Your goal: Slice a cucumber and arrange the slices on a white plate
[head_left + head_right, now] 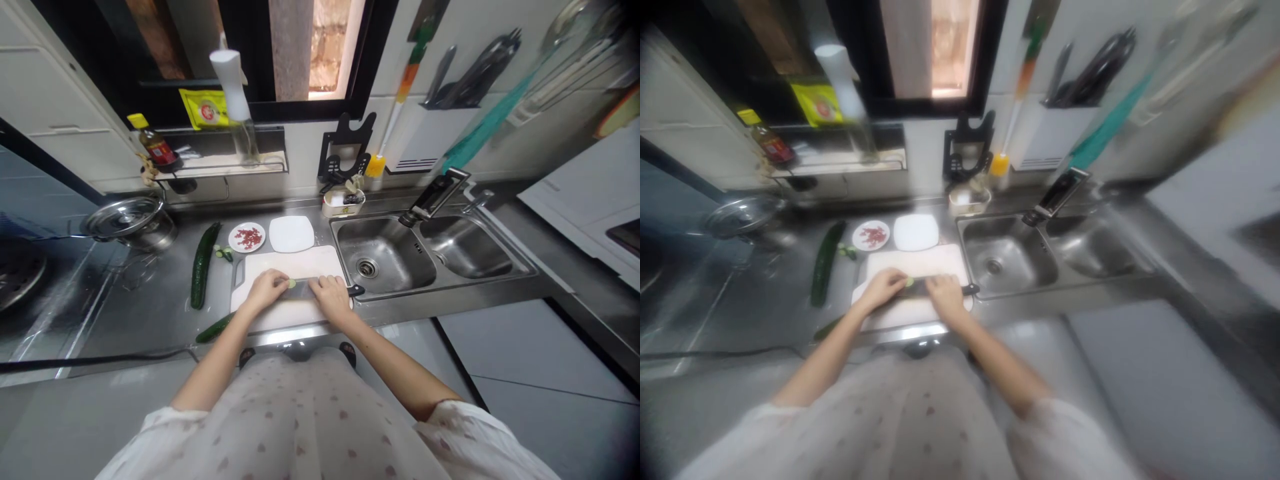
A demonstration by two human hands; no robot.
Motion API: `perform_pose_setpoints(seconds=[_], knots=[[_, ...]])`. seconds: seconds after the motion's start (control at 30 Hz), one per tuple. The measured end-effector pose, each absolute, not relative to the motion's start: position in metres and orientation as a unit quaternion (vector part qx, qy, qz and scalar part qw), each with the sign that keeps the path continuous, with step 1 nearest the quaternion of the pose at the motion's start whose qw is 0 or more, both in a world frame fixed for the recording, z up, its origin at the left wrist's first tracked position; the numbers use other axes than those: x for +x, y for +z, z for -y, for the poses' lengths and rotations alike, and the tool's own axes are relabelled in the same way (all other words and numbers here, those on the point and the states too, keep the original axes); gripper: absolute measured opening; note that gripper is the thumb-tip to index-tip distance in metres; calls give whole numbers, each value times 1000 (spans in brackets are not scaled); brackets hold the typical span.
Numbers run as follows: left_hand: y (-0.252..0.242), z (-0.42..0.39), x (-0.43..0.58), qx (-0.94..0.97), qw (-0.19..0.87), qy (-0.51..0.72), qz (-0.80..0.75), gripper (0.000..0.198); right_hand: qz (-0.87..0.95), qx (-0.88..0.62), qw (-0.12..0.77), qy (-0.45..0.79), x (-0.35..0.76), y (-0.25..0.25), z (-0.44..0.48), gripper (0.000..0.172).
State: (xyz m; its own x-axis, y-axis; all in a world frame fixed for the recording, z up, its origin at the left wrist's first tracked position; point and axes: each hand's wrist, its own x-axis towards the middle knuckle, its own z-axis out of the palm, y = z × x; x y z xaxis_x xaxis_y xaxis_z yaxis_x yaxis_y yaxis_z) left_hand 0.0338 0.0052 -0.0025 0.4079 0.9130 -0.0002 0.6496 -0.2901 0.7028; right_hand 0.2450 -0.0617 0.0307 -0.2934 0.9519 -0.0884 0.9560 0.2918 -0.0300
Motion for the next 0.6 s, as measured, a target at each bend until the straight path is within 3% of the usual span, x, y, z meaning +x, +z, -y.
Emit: perform_pose_setpoints(seconds=[0.33,0.47,0.6], knots=[[-9,-13,33,649,379,306,-584,16,-792,608,45,-34,251,29,62,33],[-30,-35,10,568,352,372,-645,16,-779,623,61,-35,261,27,61,30],[-49,-55,-16,493,308,345,-737,20,-763,642,66,-39,269,25,60,32]])
